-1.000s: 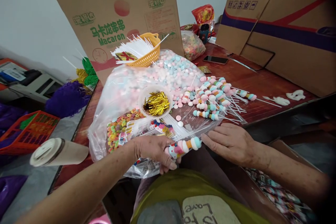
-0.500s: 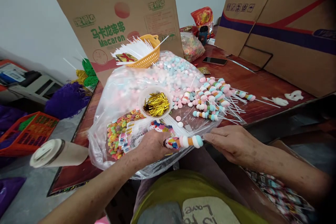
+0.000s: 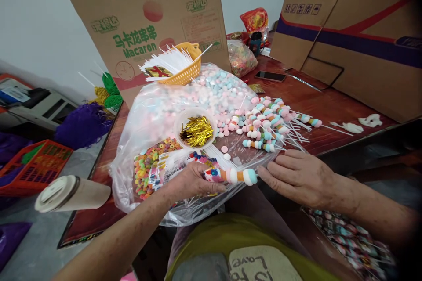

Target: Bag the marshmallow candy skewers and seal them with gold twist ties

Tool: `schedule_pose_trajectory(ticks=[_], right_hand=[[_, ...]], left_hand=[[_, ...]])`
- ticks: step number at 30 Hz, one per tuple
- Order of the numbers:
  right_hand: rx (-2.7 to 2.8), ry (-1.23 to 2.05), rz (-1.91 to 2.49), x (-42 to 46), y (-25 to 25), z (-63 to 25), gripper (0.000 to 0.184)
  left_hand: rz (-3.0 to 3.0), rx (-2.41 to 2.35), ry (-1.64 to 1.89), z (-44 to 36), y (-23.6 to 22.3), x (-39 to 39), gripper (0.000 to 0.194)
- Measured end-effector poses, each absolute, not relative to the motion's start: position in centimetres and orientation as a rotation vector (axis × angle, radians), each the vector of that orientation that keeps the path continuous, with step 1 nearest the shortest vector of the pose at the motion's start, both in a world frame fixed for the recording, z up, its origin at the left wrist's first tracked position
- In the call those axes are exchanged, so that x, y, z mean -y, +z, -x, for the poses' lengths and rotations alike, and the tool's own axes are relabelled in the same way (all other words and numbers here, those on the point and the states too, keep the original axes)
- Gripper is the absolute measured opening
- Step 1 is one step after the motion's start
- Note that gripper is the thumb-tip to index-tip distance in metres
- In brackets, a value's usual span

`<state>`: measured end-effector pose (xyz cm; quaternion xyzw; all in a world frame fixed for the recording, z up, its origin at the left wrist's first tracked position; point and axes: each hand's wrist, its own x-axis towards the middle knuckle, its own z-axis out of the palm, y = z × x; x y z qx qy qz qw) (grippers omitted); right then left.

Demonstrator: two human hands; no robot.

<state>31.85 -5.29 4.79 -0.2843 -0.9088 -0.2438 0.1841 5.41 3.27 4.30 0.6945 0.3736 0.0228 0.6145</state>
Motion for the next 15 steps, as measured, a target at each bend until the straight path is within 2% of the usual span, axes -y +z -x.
schedule_pose_trajectory(ticks=[7,12,15], right_hand=[[2.55,-0.546,0.886,4.9,4.5,-31.5,0.019],[2.493,-0.533,1.042,4.3,5.6,-30.9,0.023],[2.513,-0.216,1.298,4.5,5.6,-30.7,0.023]], left_hand=[[-2.036,-0.761,-0.001,-6.0,4.2,-3.1,0.034],[-2.115,-0.81,-0.057,-6.8,4.5,-2.9,0.035],[-2.081,-0.939,0.104,-6.8,4.1,-2.8,0.032]])
